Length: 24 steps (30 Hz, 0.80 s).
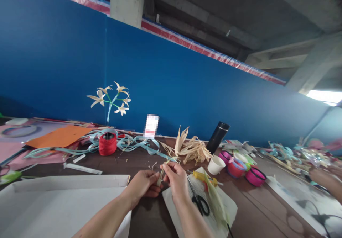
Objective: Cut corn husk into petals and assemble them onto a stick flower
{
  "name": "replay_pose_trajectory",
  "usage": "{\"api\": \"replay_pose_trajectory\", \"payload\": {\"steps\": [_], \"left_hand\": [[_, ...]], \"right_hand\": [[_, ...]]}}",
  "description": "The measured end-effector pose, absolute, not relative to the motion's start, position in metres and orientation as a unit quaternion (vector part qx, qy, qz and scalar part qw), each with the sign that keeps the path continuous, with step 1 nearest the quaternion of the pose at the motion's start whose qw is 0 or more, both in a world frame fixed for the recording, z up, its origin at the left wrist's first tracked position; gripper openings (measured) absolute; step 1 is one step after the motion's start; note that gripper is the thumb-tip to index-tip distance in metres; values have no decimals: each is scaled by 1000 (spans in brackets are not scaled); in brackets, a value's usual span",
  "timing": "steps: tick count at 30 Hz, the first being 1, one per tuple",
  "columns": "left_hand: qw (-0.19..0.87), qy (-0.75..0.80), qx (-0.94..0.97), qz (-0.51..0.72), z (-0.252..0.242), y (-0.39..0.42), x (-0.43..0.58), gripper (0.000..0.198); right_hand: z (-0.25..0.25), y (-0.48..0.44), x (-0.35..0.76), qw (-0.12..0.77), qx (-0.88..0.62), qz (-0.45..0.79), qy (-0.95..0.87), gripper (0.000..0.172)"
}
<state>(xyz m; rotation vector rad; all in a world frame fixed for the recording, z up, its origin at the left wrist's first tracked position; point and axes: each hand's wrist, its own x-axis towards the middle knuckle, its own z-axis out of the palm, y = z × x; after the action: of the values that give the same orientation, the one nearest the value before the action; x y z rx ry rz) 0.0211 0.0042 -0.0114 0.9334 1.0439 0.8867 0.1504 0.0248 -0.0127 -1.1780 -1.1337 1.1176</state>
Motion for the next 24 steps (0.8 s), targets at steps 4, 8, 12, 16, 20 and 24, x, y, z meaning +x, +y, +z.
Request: {"api": "replay_pose_trajectory", "payload": {"steps": [4, 8, 12, 16, 20, 24], "left_hand": [[684, 463, 408, 389, -12, 4, 21, 40], [690, 454, 413, 383, -13, 4, 21, 41], [690, 447, 421, 383, -13, 4, 20, 43], [678, 448, 441, 380, -10, 4, 20, 44], [637, 459, 488, 381, -8, 5, 20, 44], [590, 491, 504, 395, -11, 7, 21, 41]], "right_hand": [[-14, 25, 149, 553, -490, 457, -495, 26], [-13, 24, 149, 554, -491, 452, -497, 26], [-13, 24, 149, 551, -490, 454, -500, 26], [-13, 23, 150, 553, -479, 456, -506, 27], [-13, 23, 148, 554, -474, 462, -505, 26], [-13, 22, 148, 548, -481, 481, -488, 26]]}}
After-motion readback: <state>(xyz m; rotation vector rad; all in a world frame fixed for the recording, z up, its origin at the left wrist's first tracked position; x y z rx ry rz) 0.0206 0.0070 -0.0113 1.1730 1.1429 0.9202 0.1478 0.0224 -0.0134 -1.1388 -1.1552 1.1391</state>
